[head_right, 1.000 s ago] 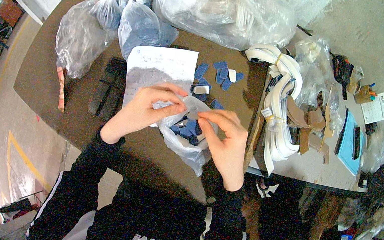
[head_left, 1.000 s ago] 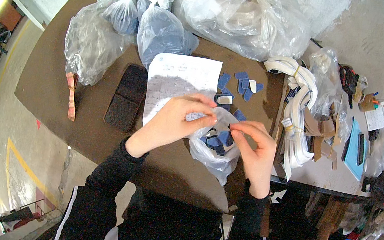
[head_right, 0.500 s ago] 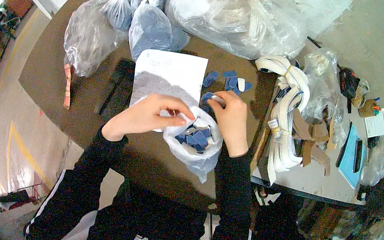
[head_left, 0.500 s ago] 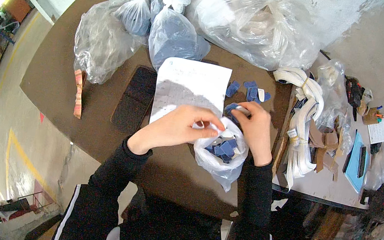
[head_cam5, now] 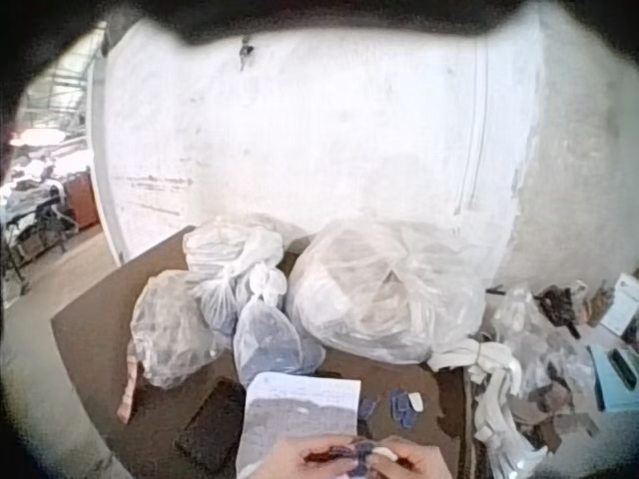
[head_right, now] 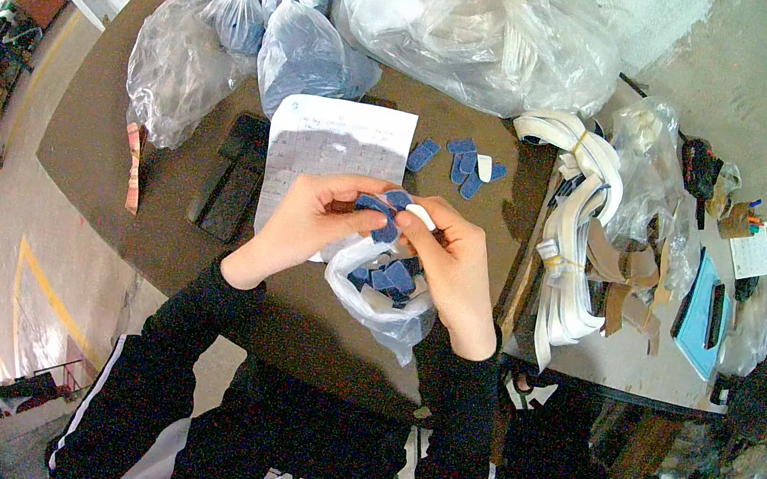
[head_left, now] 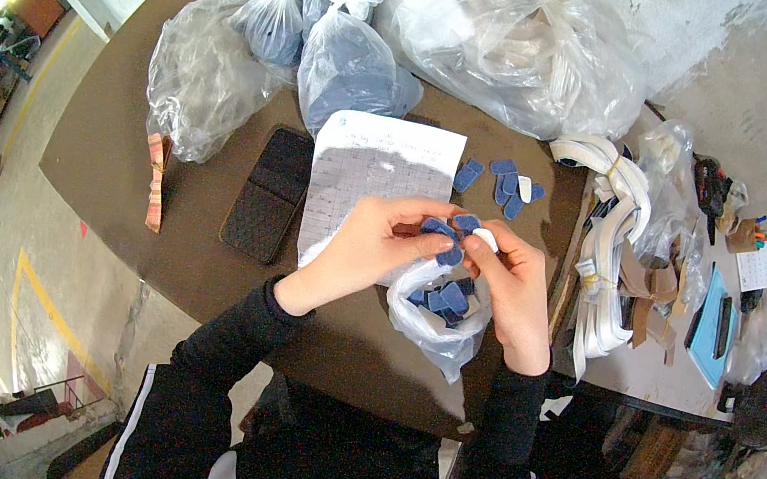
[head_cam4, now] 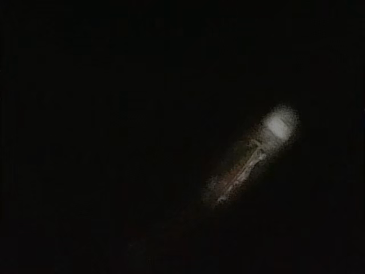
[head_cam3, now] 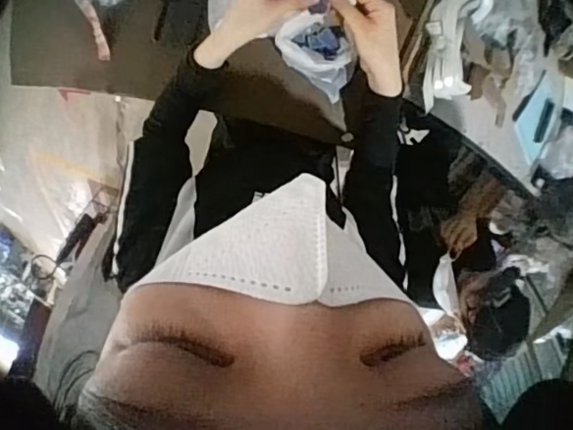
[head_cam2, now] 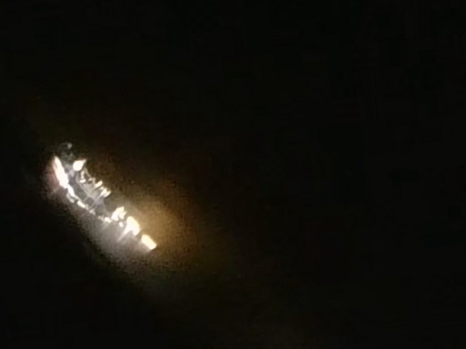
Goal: The person handles brown leather-like strips and green plastic parts on a cluttered table, then walks to another table and sorts small blue and white plastic pieces from a bag onto a sheet of paper. The person places the sorted pieces into a small plastic bag.
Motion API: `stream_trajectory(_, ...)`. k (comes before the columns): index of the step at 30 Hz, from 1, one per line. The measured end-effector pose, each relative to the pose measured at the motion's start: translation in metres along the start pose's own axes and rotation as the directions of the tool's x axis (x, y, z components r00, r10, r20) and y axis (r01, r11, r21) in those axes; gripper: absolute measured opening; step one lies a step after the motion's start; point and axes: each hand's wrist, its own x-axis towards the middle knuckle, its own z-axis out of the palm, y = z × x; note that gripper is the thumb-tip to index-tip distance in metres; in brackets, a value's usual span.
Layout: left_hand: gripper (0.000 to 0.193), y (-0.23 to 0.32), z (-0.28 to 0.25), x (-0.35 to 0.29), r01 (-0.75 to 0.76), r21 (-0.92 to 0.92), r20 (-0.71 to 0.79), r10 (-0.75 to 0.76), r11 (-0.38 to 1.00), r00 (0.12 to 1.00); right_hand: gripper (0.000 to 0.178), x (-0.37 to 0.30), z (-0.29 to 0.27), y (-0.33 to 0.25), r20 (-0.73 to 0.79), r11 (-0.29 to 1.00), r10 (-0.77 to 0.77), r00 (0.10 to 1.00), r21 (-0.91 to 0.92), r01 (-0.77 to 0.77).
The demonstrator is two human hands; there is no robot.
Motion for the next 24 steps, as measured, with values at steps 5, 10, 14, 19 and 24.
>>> stream_trajectory(5,0.024,-0.002,-0.011,0.004,0.033,0.04,-0.056,-0.03,0.999,0.998,0.025,-0.001,0.003,-0.007,-0.027,0.95,0.085,0.996,0.302,-0.073)
stream_trajectory(10,0.021,0.009,-0.015,0.002,0.054,0.073,-0.112,-0.046,0.996,0.993,0.033,-0.008,-0.011,-0.006,0.032,0.982,0.094,0.995,0.162,-0.098)
stream_trajectory(14,0.024,0.013,-0.015,0.001,0.041,0.007,-0.112,-0.04,0.999,0.993,0.035,-0.019,-0.012,-0.005,0.113,1.0,0.013,0.994,0.026,-0.016)
stream_trajectory(19,0.031,0.011,-0.007,-0.002,0.009,-0.002,0.034,-0.009,1.0,0.999,0.022,-0.016,0.006,-0.012,-0.092,0.963,-0.246,0.965,-0.137,0.232)
stream_trajectory(24,0.034,0.013,-0.005,-0.004,0.016,0.159,0.053,-0.025,0.987,0.998,0.017,-0.017,0.013,-0.01,-0.107,0.947,-0.228,0.968,-0.256,0.195)
